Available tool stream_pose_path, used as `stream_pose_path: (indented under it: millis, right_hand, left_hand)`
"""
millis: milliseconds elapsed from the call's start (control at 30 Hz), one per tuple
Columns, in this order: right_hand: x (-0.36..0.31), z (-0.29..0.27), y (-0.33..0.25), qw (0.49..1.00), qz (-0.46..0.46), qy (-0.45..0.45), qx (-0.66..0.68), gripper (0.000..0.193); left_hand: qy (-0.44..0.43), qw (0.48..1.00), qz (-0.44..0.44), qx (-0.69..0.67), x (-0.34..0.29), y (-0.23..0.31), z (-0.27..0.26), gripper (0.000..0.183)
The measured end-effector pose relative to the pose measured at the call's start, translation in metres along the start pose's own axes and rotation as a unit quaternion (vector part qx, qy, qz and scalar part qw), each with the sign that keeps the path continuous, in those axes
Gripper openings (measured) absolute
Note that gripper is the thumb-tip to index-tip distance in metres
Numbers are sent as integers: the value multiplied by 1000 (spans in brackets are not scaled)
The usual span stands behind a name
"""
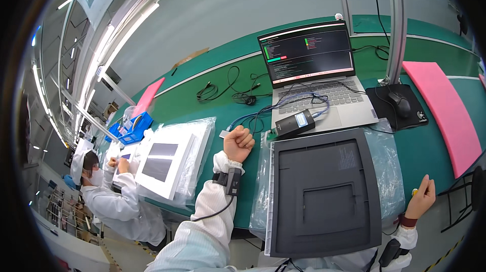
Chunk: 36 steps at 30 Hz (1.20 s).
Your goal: Connecting and testing electronic components using a laptop and a specialized scanner in a manufacturing environment.
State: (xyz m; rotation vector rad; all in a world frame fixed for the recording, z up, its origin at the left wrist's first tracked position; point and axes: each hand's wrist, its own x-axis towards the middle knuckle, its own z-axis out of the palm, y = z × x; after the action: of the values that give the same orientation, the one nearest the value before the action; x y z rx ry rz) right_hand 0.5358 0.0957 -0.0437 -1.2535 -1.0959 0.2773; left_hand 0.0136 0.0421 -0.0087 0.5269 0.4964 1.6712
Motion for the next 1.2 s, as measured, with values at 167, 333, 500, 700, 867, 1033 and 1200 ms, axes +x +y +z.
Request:
stream_pose_path:
  millis: [167,333,500,700,867,1033,1200]
  right_hand:
    - [-3,1,-8,1000,-2,-10,-2,40]
    - [-5,1,-3,1000,-11,-11,-21,40]
    - [0,-4,-9,1000,6,-5,5,40]
    - [11,-10,-15,981,120,-36,146,38]
    - [42,-23,-32,914,252,-247,197,30]
    - [80,4,-32,890,226,-378,114,16]
    - [86,41,18,913,27,-404,43,11]
  left_hand:
    - [10,1000,1,-13,-4,0,1,27]
    - [36,999,10,-29,-6,1,6,27]
    - [19,999,11,-40,-6,-1,7,28]
    - [-4,999,13,-30,-7,4,-4,20]
    - [-9,999,5,-34,-1,3,-7,24]
    - [5,1000,7,-20,2,2,-8,25]
    - [12,1000,6,-12,-3,4,-11,22]
